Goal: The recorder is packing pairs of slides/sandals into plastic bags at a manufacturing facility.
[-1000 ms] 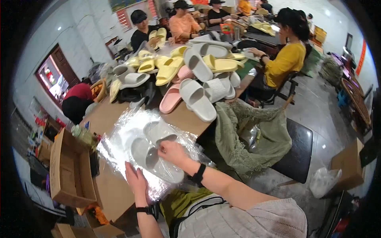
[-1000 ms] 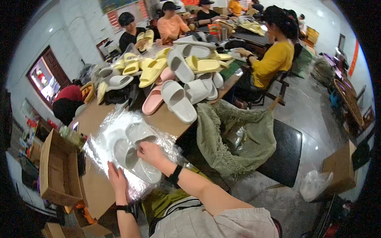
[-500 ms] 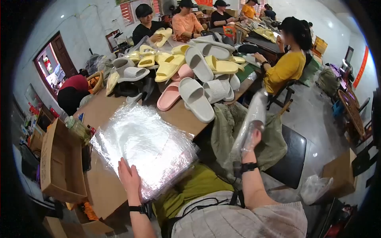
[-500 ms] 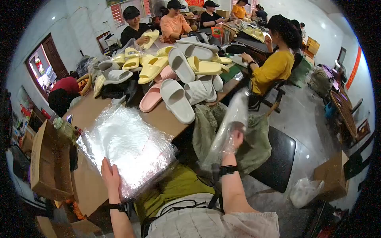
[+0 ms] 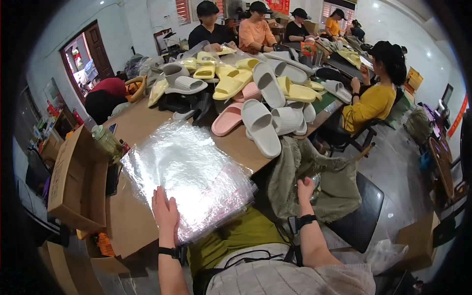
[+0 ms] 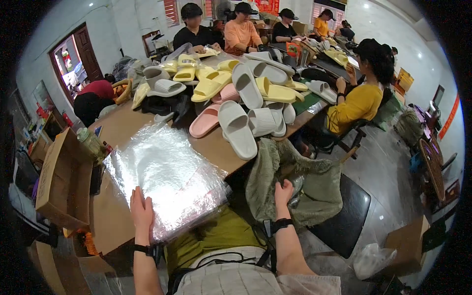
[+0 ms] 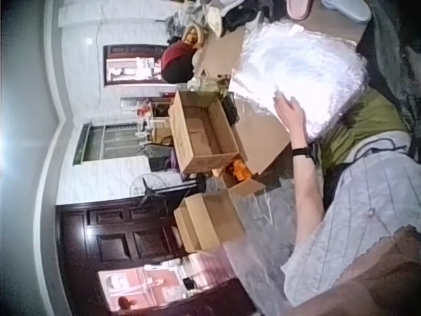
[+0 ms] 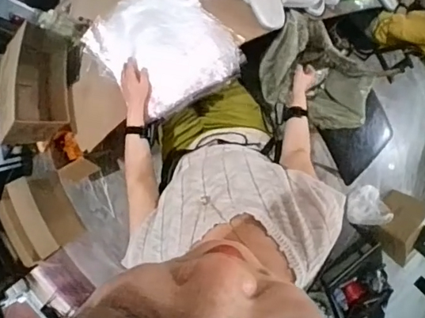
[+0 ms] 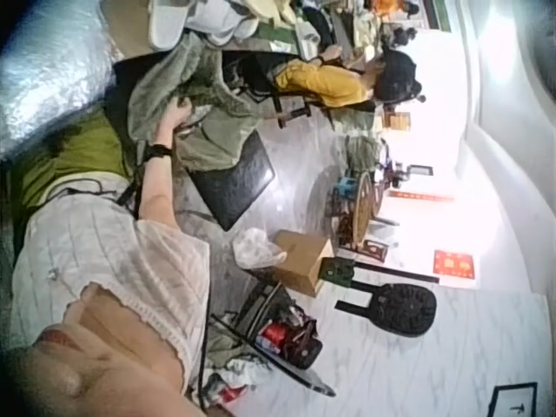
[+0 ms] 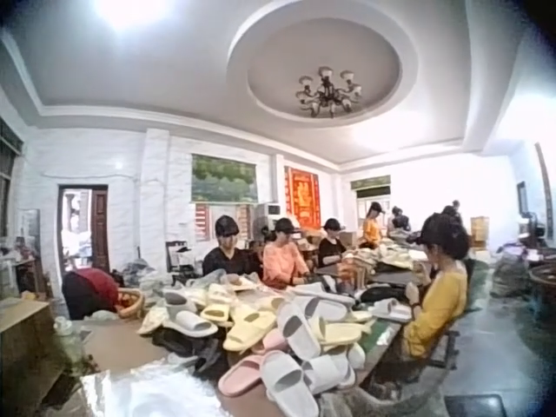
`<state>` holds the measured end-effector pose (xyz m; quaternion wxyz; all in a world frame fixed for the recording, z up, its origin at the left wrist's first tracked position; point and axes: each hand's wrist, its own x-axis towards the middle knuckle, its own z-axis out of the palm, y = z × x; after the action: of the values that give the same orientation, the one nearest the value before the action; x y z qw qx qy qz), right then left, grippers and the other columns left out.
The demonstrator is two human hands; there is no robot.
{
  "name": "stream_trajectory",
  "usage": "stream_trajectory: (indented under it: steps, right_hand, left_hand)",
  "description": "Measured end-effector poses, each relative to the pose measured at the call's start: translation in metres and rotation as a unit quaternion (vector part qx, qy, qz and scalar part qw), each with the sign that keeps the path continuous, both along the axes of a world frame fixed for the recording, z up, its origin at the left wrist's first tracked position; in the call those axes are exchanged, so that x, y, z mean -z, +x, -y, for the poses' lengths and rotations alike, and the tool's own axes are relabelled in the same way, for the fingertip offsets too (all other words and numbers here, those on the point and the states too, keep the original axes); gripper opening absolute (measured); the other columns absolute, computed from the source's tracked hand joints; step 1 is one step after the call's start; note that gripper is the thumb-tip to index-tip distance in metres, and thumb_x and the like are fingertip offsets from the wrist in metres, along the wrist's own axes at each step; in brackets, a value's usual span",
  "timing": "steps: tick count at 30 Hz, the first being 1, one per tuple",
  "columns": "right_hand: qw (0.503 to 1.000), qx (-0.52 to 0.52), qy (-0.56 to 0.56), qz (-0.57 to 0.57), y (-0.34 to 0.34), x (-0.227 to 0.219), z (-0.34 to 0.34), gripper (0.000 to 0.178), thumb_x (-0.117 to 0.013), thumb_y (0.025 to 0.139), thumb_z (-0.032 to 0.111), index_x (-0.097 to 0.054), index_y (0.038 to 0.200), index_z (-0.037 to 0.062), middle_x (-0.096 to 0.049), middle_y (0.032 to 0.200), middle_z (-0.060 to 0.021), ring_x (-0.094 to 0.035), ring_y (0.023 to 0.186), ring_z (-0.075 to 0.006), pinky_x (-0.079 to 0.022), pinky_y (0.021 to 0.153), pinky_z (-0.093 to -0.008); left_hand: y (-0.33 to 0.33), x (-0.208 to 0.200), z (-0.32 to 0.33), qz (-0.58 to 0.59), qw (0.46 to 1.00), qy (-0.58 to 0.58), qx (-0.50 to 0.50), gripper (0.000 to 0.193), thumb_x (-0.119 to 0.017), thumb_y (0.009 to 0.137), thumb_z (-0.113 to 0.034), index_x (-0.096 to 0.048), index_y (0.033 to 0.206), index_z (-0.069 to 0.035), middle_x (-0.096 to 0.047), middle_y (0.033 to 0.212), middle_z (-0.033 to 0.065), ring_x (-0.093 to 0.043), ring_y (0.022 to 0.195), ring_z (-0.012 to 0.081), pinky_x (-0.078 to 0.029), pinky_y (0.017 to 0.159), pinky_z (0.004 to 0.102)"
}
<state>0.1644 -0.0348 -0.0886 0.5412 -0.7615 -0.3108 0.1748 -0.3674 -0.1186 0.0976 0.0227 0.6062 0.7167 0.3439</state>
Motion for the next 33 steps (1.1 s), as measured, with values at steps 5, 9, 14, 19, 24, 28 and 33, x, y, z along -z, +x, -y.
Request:
stream_trajectory:
  steps: [5,9,14,19,24,28,33]
  right_hand:
    - [0.962,-0.151,0.211,0.090,-0.062,-0.140,-0.027,0.013,-0.060,0.094,0.004,-0.061,0.107,0.0033,-0.053,0.107,-0.0092,-0.057,0.091,-0.0214,-0.049,0.080,-0.0351]
    - [0.914,-0.257,0.258,0.177,-0.093,-0.207,-0.072,0.012,-0.066,0.089,0.007,-0.063,0.100,0.0028,-0.060,0.092,-0.0087,-0.059,0.082,-0.0216,-0.049,0.068,-0.0348]
    - [0.898,-0.315,0.155,0.267,-0.133,-0.219,-0.133,0.041,-0.072,0.086,0.035,-0.064,0.106,0.0000,-0.063,0.097,-0.0145,-0.061,0.088,-0.0310,-0.049,0.076,-0.0416]
    - [0.888,-0.275,0.038,0.365,-0.187,-0.214,-0.157,0.062,-0.071,0.082,0.046,-0.057,0.120,-0.0006,-0.055,0.117,-0.0206,-0.053,0.110,-0.0395,-0.046,0.094,-0.0470]
    - [0.830,-0.224,0.076,0.505,-0.204,-0.187,-0.152,0.032,-0.062,0.080,0.018,-0.058,0.106,-0.0001,-0.053,0.115,-0.0175,-0.051,0.110,-0.0369,-0.045,0.092,-0.0478]
    - [0.800,-0.236,0.084,0.546,-0.206,-0.184,-0.149,0.028,-0.055,0.085,0.014,-0.059,0.107,-0.0014,-0.054,0.120,-0.0165,-0.051,0.111,-0.0355,-0.043,0.095,-0.0457]
    - [0.817,-0.251,0.078,0.513,-0.191,-0.163,-0.155,0.037,-0.052,0.086,0.015,-0.059,0.118,-0.0016,-0.054,0.128,-0.0184,-0.045,0.127,-0.0373,-0.036,0.106,-0.0460]
  left_hand:
    - [-0.007,0.001,0.008,-0.011,1.000,0.016,-0.013,0.058,-0.059,0.091,-0.022,-0.046,0.142,0.003,-0.050,0.143,0.0257,-0.038,0.139,0.0414,-0.028,0.117,0.0464]
    - [0.000,-0.003,0.005,0.000,1.000,0.021,-0.011,0.057,-0.059,0.091,-0.022,-0.047,0.141,0.003,-0.050,0.142,0.0262,-0.039,0.138,0.0422,-0.030,0.116,0.0470]
    - [-0.002,0.001,0.002,-0.021,0.999,0.030,-0.003,0.059,-0.061,0.090,-0.024,-0.047,0.140,0.005,-0.051,0.140,0.0282,-0.041,0.135,0.0461,-0.032,0.114,0.0507]
    - [-0.014,0.015,0.007,0.003,0.999,0.042,-0.009,0.062,-0.064,0.088,-0.023,-0.046,0.140,0.005,-0.050,0.138,0.0316,-0.042,0.132,0.0491,-0.033,0.112,0.0516]
    - [-0.012,0.010,0.001,-0.011,0.998,0.067,-0.007,0.062,-0.065,0.087,-0.025,-0.047,0.138,0.004,-0.054,0.135,0.0294,-0.045,0.129,0.0502,-0.034,0.112,0.0520]
    - [-0.011,0.007,0.001,-0.030,0.997,0.066,-0.010,0.061,-0.064,0.088,-0.029,-0.048,0.137,0.003,-0.054,0.135,0.0289,-0.046,0.130,0.0463,-0.035,0.110,0.0513]
    - [-0.008,0.011,0.000,-0.015,1.000,-0.016,-0.002,0.058,-0.066,0.085,-0.035,-0.049,0.128,-0.001,-0.059,0.121,0.0295,-0.056,0.111,0.0469,-0.044,0.096,0.0550]
